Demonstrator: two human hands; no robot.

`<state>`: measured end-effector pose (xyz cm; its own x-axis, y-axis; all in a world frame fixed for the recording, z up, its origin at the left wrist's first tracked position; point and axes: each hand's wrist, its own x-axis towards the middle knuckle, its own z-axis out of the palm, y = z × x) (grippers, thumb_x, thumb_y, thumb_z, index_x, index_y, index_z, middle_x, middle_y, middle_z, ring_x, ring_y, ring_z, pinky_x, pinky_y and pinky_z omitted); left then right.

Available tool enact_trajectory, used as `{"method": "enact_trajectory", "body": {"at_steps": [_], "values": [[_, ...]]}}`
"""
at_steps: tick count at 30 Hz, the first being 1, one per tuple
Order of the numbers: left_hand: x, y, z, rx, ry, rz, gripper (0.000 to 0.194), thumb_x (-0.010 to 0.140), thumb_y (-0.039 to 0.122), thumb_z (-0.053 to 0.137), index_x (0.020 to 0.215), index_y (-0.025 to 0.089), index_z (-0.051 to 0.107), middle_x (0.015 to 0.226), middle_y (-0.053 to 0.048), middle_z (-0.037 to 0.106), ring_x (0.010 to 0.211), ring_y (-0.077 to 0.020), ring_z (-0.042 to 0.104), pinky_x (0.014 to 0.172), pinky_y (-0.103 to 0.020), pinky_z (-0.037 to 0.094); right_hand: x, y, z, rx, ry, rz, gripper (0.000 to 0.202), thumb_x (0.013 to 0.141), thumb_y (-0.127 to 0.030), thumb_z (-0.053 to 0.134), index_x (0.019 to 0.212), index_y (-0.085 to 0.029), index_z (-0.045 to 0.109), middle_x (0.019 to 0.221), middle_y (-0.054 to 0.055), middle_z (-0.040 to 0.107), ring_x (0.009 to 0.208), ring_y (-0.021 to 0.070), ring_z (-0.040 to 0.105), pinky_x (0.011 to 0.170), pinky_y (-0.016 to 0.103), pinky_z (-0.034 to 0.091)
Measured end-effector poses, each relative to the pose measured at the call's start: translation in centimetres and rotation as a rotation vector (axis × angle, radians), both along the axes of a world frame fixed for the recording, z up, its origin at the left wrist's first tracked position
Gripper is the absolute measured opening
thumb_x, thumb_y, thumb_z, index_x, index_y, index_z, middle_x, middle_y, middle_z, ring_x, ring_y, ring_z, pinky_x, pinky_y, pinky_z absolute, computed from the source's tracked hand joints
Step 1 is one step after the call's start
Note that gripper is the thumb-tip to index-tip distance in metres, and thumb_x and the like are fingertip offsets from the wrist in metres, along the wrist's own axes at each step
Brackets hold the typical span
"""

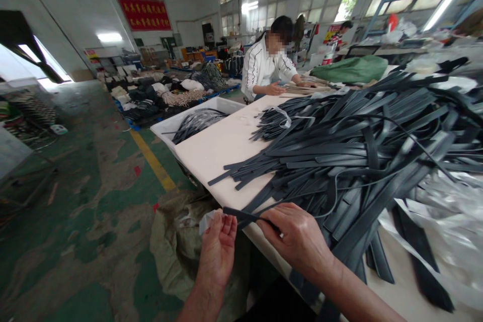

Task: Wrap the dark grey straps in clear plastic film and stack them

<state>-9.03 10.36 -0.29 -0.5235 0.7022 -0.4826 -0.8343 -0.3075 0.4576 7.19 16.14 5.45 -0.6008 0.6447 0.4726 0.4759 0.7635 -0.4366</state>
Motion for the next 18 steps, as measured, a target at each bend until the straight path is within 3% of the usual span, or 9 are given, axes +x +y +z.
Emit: {"method": "enact_trajectory", "body": {"at_steps": [8, 18], "values": [[0.07, -0.18, -0.29, 0.024, 0.019, -0.012, 0.010, 0.079, 0.012, 0.074, 0.071, 0.014, 0.068, 0.072, -0.002, 0.072, 0.071, -0.0116, 0.070, 0.076, -0.026, 0.060, 0.13, -0.10, 0.15, 0.022, 0.045, 0.004, 0.022, 0.091, -0.018, 0.051, 0.076, -0.018, 0.067, 0.064, 0.000, 0.063, 0.065, 0.0151, 0.059, 0.073, 0.027, 0.039], [0.26, -0.27, -0.10, 0.030, 0.043, -0.013, 0.011, 0.073, 0.015, 0.080, 0.072, 0.014, 0.069, 0.074, -0.003, 0.074, 0.071, -0.0126, 0.070, 0.072, -0.026, 0.061, -0.08, -0.25, -0.17, 0.044, 0.000, 0.030, 0.029, 0.094, -0.018, 0.047, 0.071, -0.018, 0.065, 0.062, 0.001, 0.063, 0.062, 0.0142, 0.058, 0.073, 0.027, 0.040]]}}
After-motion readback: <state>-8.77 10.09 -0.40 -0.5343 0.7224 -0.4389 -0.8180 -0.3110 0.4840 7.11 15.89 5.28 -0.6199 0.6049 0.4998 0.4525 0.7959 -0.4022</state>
